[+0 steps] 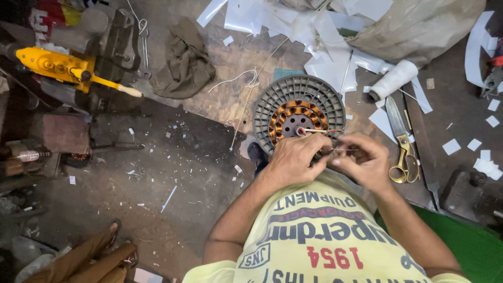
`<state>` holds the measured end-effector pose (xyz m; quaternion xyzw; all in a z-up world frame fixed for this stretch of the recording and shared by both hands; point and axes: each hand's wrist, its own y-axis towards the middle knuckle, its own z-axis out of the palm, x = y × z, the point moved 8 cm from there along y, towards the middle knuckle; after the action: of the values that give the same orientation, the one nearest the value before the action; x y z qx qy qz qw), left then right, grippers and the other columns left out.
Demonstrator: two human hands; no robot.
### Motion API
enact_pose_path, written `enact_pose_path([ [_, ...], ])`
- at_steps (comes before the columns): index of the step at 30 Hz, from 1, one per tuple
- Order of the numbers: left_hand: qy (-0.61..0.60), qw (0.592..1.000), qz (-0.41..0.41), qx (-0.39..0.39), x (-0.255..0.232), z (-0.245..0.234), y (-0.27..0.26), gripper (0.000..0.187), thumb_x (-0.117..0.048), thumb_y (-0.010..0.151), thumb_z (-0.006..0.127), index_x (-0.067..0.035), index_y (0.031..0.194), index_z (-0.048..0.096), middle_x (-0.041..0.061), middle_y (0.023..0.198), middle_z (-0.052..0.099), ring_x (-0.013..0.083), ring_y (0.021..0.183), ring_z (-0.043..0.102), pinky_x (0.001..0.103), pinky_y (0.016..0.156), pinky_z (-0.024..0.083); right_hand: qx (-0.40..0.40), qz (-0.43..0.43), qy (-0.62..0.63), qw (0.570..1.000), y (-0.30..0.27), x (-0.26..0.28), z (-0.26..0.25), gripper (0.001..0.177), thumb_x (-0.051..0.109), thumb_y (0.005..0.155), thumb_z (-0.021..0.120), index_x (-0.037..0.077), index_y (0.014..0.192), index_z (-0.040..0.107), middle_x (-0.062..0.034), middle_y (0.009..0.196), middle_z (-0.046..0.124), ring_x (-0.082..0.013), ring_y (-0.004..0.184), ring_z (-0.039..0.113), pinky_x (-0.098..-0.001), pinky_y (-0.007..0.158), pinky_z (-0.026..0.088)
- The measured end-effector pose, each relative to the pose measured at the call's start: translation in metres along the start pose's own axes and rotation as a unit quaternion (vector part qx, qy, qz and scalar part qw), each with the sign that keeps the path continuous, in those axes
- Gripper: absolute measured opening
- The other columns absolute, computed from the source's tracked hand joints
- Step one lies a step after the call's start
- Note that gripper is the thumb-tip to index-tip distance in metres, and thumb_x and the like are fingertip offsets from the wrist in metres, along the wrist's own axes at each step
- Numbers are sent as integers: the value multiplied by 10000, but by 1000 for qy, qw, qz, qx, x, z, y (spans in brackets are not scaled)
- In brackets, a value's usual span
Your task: The person works on a motor stator, using a small wooden stick to adjust or insert material into the copper windings. They then use scissors to trim excess material from the windings.
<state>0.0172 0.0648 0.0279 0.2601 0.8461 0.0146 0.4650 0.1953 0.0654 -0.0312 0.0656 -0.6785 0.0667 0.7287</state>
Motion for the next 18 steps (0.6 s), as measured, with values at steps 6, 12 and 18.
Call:
enact_pose_path([
  [6, -19, 999, 25, -37, -5, -11, -1, 274, -156, 845, 759, -110, 1090, 646, 63, 929, 720, 245, 788, 723, 365, 680, 555, -45, -172, -268, 947, -4, 34, 13, 147, -24, 851, 765, -12, 997, 776, -89, 917, 708, -135, 776, 649, -262, 657, 480],
  [12, -16, 999, 25, -46, -7, -13, 0, 234, -154, 843, 764, -115, 1054, 670, 64, 884, 701, 249, 746, 707, 372, 658, 542, -65, -185, -281, 939, 0, 34, 18, 53, -34, 874, 732, -17, 919, 753, -90, 810, 690, -136, 676, 638, -272, 606, 474],
  [18, 0, 998, 22, -52, -7, -12, -1, 234, -169, 855, 777, -118, 1060, 676, 72, 868, 691, 259, 746, 702, 384, 655, 536, -84, -179, -241, 950, 3, 24, 15, 62, -23, 876, 749, -42, 833, 708, -73, 746, 639, -128, 636, 571, -269, 581, 410],
])
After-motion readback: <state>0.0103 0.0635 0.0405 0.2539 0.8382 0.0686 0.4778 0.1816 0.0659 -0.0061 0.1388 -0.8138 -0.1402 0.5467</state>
